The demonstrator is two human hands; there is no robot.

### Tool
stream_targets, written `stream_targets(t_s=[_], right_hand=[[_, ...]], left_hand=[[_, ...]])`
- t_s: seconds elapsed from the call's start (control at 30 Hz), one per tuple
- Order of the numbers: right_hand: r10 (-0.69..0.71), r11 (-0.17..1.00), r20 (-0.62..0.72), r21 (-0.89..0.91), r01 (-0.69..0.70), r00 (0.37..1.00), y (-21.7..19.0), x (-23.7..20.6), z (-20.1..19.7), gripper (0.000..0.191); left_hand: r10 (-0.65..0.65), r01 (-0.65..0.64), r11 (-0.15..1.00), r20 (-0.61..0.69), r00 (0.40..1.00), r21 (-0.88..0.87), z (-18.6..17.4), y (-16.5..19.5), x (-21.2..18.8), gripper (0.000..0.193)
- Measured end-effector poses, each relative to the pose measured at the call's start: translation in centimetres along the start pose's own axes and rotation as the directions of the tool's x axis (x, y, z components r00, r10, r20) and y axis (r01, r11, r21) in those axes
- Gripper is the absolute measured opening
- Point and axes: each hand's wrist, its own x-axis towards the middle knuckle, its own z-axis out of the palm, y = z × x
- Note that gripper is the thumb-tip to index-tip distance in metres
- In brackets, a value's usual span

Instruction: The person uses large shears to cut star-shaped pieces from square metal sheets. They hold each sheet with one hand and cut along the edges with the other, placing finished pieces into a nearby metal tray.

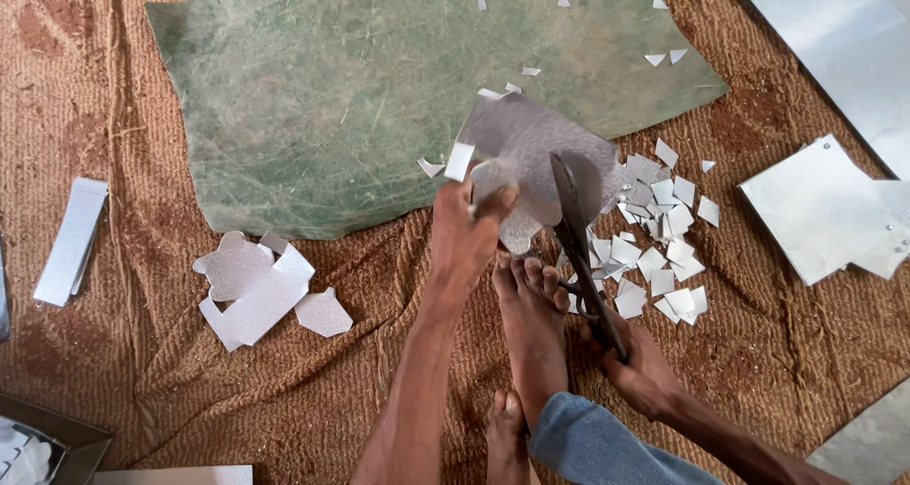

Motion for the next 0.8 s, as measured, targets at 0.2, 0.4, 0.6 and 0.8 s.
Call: stream_targets(t_s=[0.2, 0.4, 0.6, 0.8], right_hand=[[0.007, 0.998, -0.058, -0.069, -0.011, 0.998, 0.9, 0.8, 0.4, 0.019], [-0.239, 0.949, 0.015, 0.217, 0.230, 0.971, 0.6, -1.8, -1.4, 0.095], [0.194, 0.978, 0.041, 0.070, -0.197, 0.980, -1.0, -1.8, -1.2, 0.066], [0.085, 0.996, -0.048, 0.044, -0.083, 0.995, -1.4, -0.8, 0.4, 0.031]], left_hand=[[0.306, -0.294, 0.947, -0.077, 0.949, 0.132, 0.0, -0.4, 1.0, 0.046], [-0.010, 0.010, 0.989, 0.002, 1.000, -0.150, 0.8, -2.0, -1.0, 0.044], [0.431, -0.427, 0.902, -0.117, 0.895, 0.060, 1.4, -4.0, -0.4, 0.039], [0.438, -0.447, 0.894, -0.160, 0.885, -0.024, 1.2, -3.7, -0.9, 0.044]])
